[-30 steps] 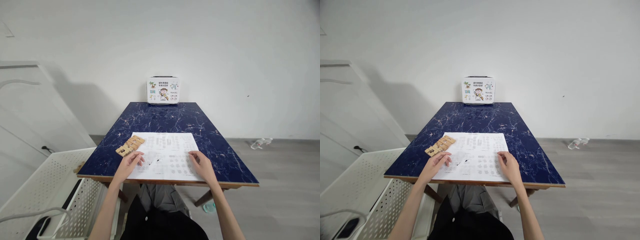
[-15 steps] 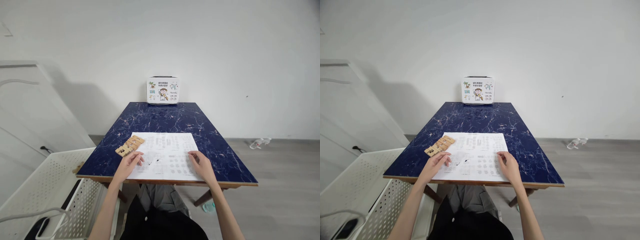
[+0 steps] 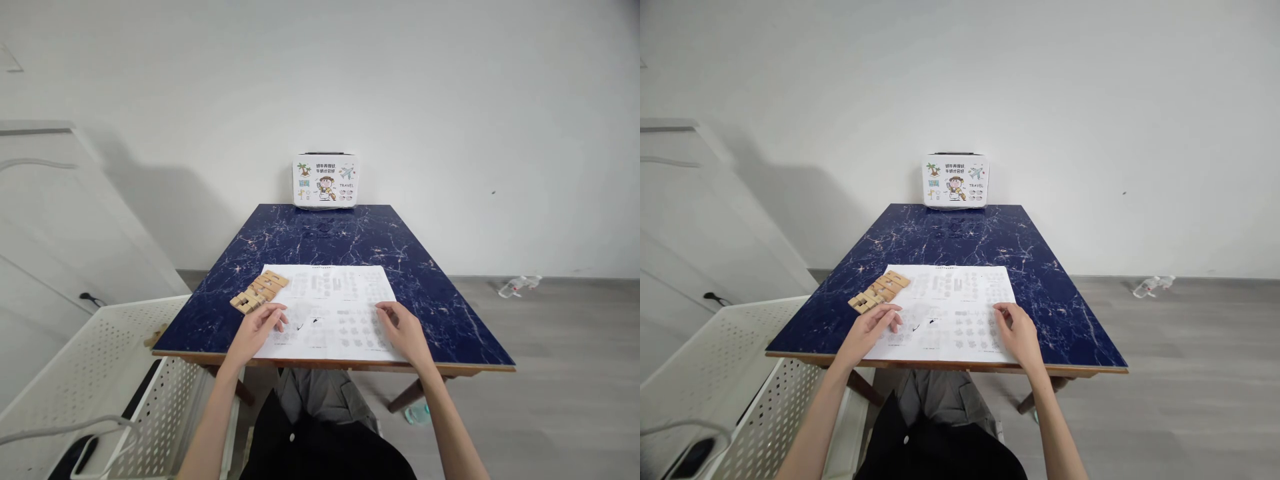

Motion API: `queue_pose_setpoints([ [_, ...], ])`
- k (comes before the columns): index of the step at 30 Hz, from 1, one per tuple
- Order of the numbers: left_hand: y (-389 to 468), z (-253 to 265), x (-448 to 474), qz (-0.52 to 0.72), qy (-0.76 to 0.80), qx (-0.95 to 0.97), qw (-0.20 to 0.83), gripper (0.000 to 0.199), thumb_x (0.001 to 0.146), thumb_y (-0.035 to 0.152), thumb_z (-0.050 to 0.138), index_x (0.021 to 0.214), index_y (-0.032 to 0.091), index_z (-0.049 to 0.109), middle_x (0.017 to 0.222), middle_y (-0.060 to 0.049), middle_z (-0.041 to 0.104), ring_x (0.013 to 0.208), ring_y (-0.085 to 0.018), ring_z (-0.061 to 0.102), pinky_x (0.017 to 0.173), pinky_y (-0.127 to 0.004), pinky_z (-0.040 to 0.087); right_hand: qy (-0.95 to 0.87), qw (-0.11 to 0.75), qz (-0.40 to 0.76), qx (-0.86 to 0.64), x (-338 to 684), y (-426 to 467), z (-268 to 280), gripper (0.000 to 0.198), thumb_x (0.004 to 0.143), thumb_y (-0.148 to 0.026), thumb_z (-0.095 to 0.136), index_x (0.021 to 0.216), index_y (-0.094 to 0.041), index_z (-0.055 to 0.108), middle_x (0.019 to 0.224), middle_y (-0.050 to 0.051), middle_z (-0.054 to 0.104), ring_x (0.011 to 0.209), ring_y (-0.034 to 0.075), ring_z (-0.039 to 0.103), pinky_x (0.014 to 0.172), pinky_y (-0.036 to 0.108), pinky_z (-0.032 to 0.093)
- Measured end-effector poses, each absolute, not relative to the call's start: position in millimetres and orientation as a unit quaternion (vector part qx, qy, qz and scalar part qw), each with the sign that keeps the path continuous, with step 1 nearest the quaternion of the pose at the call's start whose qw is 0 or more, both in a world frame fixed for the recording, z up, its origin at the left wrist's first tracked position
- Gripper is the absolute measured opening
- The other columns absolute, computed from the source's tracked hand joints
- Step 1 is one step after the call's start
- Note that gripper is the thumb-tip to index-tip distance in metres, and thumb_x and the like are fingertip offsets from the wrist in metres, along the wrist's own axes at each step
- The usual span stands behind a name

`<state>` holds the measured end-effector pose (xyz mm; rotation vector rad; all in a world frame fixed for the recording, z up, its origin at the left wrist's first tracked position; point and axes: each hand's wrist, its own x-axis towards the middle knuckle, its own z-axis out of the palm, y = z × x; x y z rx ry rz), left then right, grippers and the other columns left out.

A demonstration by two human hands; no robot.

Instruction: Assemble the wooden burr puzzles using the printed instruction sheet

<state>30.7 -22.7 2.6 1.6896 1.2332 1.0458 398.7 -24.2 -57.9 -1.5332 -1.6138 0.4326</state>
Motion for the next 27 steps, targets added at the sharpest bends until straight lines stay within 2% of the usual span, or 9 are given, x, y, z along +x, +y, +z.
queue_pose_setpoints([
  [21,-23.3,1.4,30.8,0.418,0.481,0.672,0.378,0.033,0.099,0.047,0.058,0.108,0.018,0.068,0.087,-0.005,0.074,0.072,-0.018,0.067,0.078,-0.034,0.056,-0.644,0.421,0.175,-0.614,398.9,-25.1,-58.1,0.034,0.097,-0.046,0.051,0.106,-0.020,0.071,0.101,0.010,0.076,0.089,0.026,0.069,0.082,0.037,0.050],
  [25,-25.4,-2.3,31.3,0.417,0.487,0.683,0.349,0.031,0.100,0.045,0.055,0.109,0.018,0.067,0.085,-0.004,0.074,0.071,-0.018,0.068,0.078,-0.034,0.056,-0.642,0.424,0.173,-0.614,398.9,-25.3,-58.1,0.035,0.097,-0.047,0.051,0.105,-0.020,0.072,0.100,0.011,0.076,0.088,0.027,0.069,0.083,0.038,0.050],
  [27,-28.5,-3.8,31.9,0.435,0.506,0.685,0.291,0.029,0.101,0.044,0.054,0.109,0.019,0.067,0.087,-0.004,0.074,0.075,-0.018,0.069,0.081,-0.035,0.055,-0.642,0.423,0.177,-0.614,399.3,-25.1,-58.3,0.035,0.097,-0.047,0.051,0.105,-0.020,0.072,0.100,0.011,0.076,0.088,0.027,0.069,0.082,0.038,0.050],
])
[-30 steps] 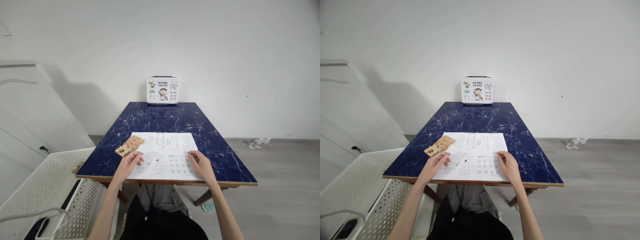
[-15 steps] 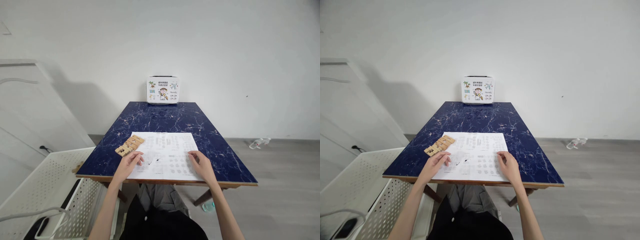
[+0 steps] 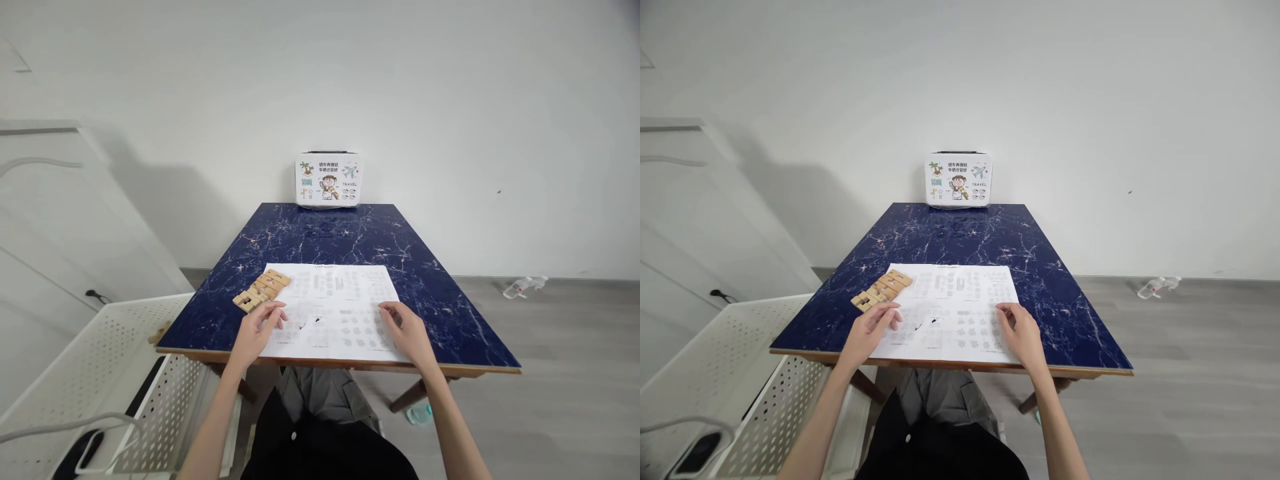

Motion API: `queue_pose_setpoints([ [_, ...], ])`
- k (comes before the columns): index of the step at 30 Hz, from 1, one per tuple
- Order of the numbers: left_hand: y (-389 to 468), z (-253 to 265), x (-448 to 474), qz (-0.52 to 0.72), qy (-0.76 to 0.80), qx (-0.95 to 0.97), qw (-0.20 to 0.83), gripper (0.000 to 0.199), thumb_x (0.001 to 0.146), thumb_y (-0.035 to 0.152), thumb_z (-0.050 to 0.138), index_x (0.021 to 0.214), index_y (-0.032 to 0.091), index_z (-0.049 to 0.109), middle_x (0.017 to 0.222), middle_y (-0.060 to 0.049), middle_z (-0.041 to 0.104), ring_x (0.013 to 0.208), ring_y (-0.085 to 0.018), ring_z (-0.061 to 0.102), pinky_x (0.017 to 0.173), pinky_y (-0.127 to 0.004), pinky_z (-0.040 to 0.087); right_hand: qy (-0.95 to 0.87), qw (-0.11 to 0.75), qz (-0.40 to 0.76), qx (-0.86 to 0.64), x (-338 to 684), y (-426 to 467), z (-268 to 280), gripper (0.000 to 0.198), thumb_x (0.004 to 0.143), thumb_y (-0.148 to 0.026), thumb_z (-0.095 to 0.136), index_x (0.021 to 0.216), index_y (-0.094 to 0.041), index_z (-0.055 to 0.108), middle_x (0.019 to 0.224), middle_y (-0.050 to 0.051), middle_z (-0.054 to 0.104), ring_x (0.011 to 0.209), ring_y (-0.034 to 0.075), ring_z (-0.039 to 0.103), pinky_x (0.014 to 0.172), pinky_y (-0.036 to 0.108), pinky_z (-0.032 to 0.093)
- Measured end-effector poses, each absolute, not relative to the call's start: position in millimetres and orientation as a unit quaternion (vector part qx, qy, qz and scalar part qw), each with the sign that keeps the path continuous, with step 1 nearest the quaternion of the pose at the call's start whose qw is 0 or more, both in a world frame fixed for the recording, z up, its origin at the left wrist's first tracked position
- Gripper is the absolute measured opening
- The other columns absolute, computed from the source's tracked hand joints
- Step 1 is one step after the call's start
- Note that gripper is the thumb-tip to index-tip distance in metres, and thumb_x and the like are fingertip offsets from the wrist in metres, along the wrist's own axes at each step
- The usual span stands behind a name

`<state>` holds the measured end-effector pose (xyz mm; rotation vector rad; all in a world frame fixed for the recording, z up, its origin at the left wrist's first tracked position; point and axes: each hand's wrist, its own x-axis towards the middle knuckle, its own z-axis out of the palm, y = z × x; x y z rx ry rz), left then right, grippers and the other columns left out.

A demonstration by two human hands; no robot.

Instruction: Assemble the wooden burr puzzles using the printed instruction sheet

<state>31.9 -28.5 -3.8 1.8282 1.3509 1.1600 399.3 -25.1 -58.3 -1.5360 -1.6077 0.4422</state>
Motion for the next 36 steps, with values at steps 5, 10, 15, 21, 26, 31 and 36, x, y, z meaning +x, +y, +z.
queue_pose_setpoints([
  [5,-31,-4,24,0.462,0.558,0.689,-0.001,0.022,0.099,0.038,0.058,0.109,0.021,0.066,0.112,-0.010,0.068,0.107,-0.026,0.064,0.100,-0.042,0.050,-0.647,0.427,0.179,-0.606,400,-25,-58,0.035,0.098,-0.047,0.051,0.106,-0.020,0.071,0.102,0.011,0.076,0.089,0.027,0.069,0.083,0.038,0.050],
  [10,-14,-8,0,0.379,0.637,0.660,-0.126,0.056,0.088,0.045,0.069,0.134,0.017,0.055,0.137,-0.019,0.055,0.130,-0.038,0.051,0.113,-0.054,0.040,-0.642,0.429,0.181,-0.610,400,-26,-57,0.034,0.098,-0.046,0.051,0.106,-0.020,0.071,0.100,0.011,0.076,0.087,0.026,0.069,0.082,0.037,0.050],
  [15,3,-17,-14,0.289,0.702,0.645,-0.089,0.076,0.083,0.054,0.072,0.143,0.015,0.047,0.139,-0.020,0.058,0.129,-0.042,0.053,0.108,-0.056,0.043,-0.642,0.423,0.189,-0.612,400,-25,-56,0.034,0.097,-0.047,0.051,0.105,-0.020,0.071,0.101,0.011,0.076,0.088,0.027,0.069,0.082,0.037,0.050],
  [21,8,-16,-9,0.266,0.709,0.648,-0.083,0.072,0.086,0.055,0.068,0.141,0.013,0.050,0.134,-0.018,0.065,0.121,-0.040,0.060,0.104,-0.051,0.047,-0.638,0.423,0.187,-0.615,399,-25,-55,0.035,0.096,-0.047,0.051,0.104,-0.020,0.071,0.100,0.012,0.077,0.086,0.027,0.069,0.081,0.038,0.051],
  [26,9,-15,-9,0.256,0.704,0.657,-0.080,0.065,0.090,0.051,0.064,0.140,0.011,0.052,0.136,-0.019,0.065,0.122,-0.040,0.060,0.105,-0.050,0.047,-0.639,0.428,0.186,-0.611,399,-26,-53,0.036,0.096,-0.047,0.050,0.104,-0.020,0.071,0.101,0.012,0.077,0.087,0.027,0.069,0.083,0.038,0.051],
  [31,6,-14,-11,0.281,0.703,0.649,-0.070,0.062,0.089,0.050,0.066,0.137,0.013,0.055,0.134,-0.018,0.066,0.122,-0.040,0.059,0.106,-0.051,0.047,-0.637,0.427,0.192,-0.613,399,-26,-53,0.036,0.096,-0.048,0.050,0.104,-0.019,0.071,0.100,0.012,0.077,0.087,0.027,0.069,0.082,0.039,0.051],
  [36,-18,-11,32,0.358,0.633,0.686,-0.023,0.058,0.087,0.050,0.073,0.134,0.021,0.056,0.128,-0.014,0.067,0.120,-0.037,0.061,0.104,-0.051,0.049,-0.640,0.427,0.193,-0.608,400,-25,-55,0.036,0.096,-0.047,0.050,0.105,-0.019,0.071,0.102,0.012,0.077,0.088,0.027,0.069,0.083,0.040,0.051],
])
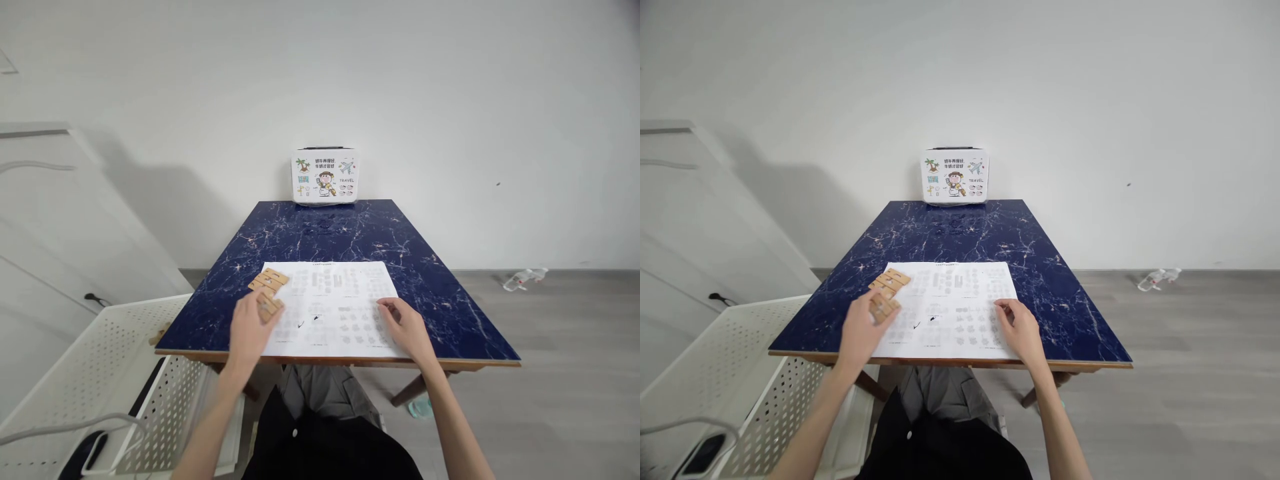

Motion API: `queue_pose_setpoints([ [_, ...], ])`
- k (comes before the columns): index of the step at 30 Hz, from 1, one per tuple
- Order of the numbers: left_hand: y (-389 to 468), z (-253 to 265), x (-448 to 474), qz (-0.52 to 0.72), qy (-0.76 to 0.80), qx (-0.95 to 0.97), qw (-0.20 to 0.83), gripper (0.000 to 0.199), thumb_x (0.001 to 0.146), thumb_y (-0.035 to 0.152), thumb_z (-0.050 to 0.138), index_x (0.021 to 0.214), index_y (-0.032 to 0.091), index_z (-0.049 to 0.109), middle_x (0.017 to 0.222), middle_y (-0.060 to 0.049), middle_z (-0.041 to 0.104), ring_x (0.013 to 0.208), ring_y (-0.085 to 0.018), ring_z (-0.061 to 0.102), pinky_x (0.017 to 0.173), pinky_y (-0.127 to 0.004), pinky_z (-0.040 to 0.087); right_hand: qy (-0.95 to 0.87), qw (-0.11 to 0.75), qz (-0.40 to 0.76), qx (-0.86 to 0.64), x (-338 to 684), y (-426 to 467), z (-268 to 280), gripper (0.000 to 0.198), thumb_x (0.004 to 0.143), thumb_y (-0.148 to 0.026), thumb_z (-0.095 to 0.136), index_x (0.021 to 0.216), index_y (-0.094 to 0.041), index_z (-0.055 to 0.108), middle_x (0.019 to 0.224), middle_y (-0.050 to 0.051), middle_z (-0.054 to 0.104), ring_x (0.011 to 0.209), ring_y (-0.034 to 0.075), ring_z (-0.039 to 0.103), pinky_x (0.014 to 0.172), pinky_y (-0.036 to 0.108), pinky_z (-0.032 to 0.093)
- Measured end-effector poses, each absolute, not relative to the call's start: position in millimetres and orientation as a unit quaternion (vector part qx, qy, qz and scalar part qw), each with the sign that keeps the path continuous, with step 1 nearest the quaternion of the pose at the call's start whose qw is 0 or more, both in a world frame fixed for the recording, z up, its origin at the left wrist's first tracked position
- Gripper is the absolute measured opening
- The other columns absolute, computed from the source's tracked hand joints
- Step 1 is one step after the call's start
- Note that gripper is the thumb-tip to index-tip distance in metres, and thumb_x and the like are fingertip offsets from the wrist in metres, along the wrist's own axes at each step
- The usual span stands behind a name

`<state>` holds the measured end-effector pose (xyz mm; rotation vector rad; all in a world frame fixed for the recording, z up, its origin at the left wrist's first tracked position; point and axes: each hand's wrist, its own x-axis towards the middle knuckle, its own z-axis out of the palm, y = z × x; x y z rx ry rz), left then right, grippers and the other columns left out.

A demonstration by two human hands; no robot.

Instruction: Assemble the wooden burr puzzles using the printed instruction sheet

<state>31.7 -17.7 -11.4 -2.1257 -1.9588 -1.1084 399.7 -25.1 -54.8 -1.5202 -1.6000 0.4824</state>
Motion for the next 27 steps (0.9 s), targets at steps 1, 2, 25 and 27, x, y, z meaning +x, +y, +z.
queue_pose_setpoints([
  [1,-23,-11,47,-0.363,-0.602,-0.711,-0.011,0.057,0.087,0.048,0.075,0.134,0.023,0.056,0.127,-0.012,0.067,0.120,-0.035,0.062,0.104,-0.049,0.049,-0.640,0.428,0.192,-0.609,400,-25,-55,0.036,0.096,-0.047,0.050,0.105,-0.019,0.071,0.101,0.012,0.077,0.088,0.028,0.069,0.083,0.040,0.051],
  [2,-28,-12,63,-0.364,-0.571,-0.734,-0.046,0.056,0.087,0.045,0.076,0.135,0.025,0.055,0.128,-0.011,0.067,0.121,-0.033,0.062,0.104,-0.047,0.049,-0.639,0.428,0.191,-0.610,400,-25,-56,0.035,0.096,-0.047,0.050,0.105,-0.019,0.071,0.101,0.013,0.077,0.087,0.028,0.069,0.083,0.040,0.051],
  [25,-21,-18,121,-0.293,-0.433,-0.836,-0.166,0.066,0.072,0.055,0.088,0.124,0.023,0.062,0.129,-0.012,0.061,0.128,-0.035,0.050,0.109,-0.053,0.045,-0.682,0.406,0.213,-0.569,394,-29,-44,0.035,0.100,-0.050,0.051,0.107,-0.021,0.069,0.099,0.011,0.075,0.086,0.027,0.068,0.081,0.039,0.052],
  [27,-22,-17,119,-0.303,-0.425,-0.833,-0.185,0.061,0.073,0.051,0.089,0.121,0.024,0.063,0.125,-0.010,0.063,0.125,-0.034,0.052,0.107,-0.051,0.047,-0.702,0.399,0.241,-0.539,387,-35,-38,0.035,0.100,-0.051,0.053,0.111,-0.023,0.068,0.103,0.011,0.074,0.089,0.027,0.068,0.080,0.039,0.054],
])
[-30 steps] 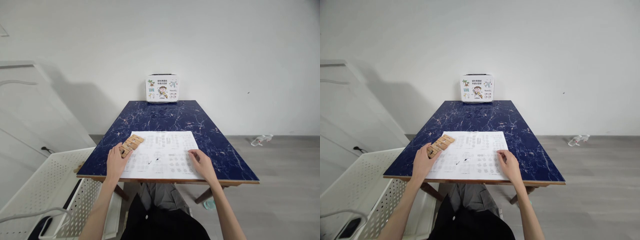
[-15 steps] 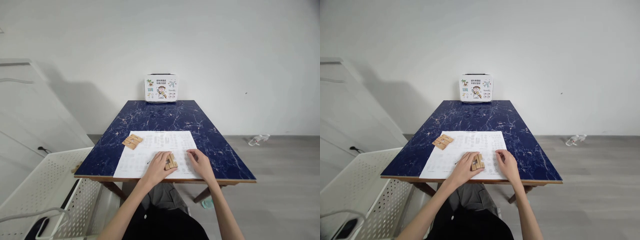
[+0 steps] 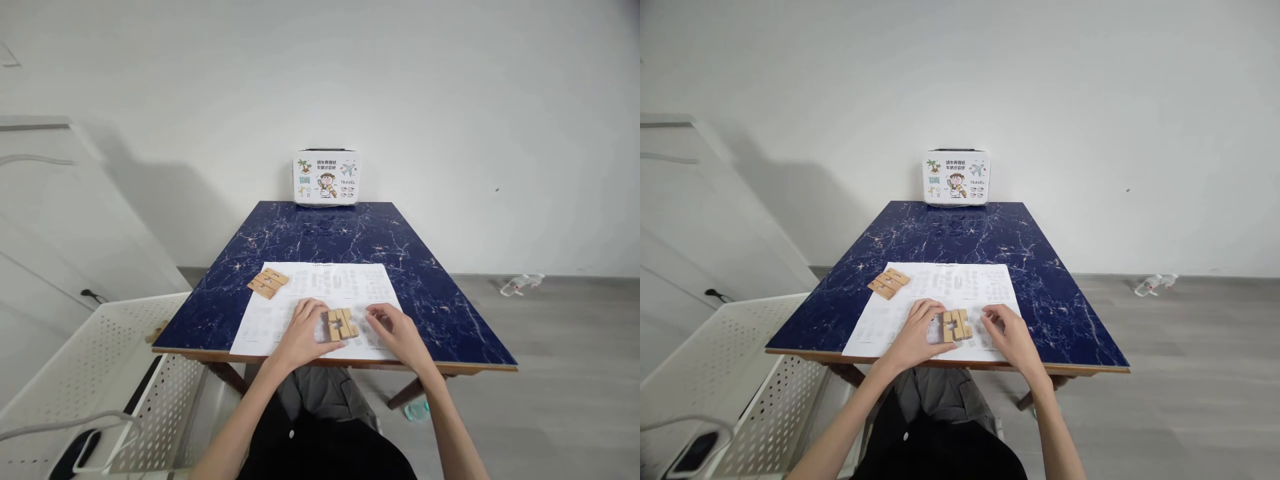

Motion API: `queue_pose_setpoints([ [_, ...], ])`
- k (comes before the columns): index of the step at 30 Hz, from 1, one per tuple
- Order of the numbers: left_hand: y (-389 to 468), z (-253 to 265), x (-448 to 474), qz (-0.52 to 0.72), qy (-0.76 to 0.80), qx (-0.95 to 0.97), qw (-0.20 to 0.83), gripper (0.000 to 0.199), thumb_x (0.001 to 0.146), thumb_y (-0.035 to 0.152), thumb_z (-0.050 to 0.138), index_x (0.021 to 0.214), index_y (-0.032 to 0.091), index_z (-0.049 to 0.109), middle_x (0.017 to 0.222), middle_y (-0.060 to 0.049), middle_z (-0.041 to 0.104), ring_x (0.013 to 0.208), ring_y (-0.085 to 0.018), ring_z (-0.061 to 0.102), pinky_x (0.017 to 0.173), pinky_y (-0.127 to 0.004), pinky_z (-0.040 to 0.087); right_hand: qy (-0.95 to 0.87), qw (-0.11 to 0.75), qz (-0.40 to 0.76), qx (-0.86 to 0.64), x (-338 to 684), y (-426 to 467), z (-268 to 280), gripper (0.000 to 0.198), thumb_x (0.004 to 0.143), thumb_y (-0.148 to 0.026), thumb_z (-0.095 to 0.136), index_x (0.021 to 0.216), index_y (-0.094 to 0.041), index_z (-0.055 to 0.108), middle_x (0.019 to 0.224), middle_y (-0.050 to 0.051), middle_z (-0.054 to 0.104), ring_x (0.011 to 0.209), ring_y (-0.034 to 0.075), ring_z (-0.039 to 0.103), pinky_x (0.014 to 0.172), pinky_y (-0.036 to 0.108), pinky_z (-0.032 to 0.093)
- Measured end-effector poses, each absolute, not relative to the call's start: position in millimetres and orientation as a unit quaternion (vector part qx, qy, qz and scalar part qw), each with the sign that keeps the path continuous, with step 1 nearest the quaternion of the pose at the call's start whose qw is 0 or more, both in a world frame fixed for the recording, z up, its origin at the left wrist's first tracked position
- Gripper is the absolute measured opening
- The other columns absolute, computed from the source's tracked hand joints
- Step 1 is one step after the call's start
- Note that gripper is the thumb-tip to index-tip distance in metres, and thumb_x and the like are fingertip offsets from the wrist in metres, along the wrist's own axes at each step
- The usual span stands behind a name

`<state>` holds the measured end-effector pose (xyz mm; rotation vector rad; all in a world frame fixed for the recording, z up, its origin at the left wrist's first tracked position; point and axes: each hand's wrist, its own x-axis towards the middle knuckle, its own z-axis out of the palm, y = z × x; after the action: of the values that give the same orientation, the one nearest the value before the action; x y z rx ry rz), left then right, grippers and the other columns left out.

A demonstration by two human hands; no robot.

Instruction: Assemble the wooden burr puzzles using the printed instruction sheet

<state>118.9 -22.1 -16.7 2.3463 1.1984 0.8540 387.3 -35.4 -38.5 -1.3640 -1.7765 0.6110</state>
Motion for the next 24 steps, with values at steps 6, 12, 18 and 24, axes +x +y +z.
queue_pose_setpoints([
  [6,-26,-12,114,0.336,0.427,0.804,0.241,0.066,0.074,0.041,0.091,0.131,0.027,0.060,0.130,-0.009,0.064,0.125,-0.032,0.057,0.107,-0.048,0.048,-0.734,0.371,0.255,-0.509,363,-51,-33,0.031,0.097,-0.051,0.062,0.115,-0.026,0.069,0.111,0.010,0.069,0.094,0.027,0.068,0.084,0.039,0.056],
  [12,-27,-14,112,0.350,0.433,0.791,0.253,0.069,0.074,0.033,0.091,0.135,0.029,0.059,0.135,-0.009,0.063,0.127,-0.032,0.057,0.108,-0.048,0.048,-0.731,0.392,0.228,-0.511,351,-51,-41,0.030,0.096,-0.054,0.064,0.101,-0.025,0.071,0.104,0.010,0.069,0.100,0.030,0.066,0.090,0.043,0.053],
  [18,-27,-14,111,0.354,0.438,0.783,0.263,0.071,0.074,0.035,0.091,0.137,0.029,0.058,0.131,-0.010,0.065,0.122,-0.032,0.061,0.105,-0.048,0.050,-0.683,0.417,0.315,-0.510,355,-54,-33,0.035,0.101,-0.056,0.055,0.103,-0.023,0.068,0.095,0.007,0.073,0.084,0.025,0.066,0.078,0.036,0.052],
  [24,-29,-12,111,0.368,0.436,0.775,0.271,0.067,0.075,0.034,0.089,0.134,0.029,0.059,0.130,-0.008,0.065,0.120,-0.029,0.062,0.105,-0.044,0.051,-0.622,0.456,0.474,-0.425,343,-57,-11,0.040,0.106,-0.056,0.040,0.105,-0.025,0.066,0.098,0.006,0.071,0.084,0.023,0.065,0.080,0.034,0.054],
])
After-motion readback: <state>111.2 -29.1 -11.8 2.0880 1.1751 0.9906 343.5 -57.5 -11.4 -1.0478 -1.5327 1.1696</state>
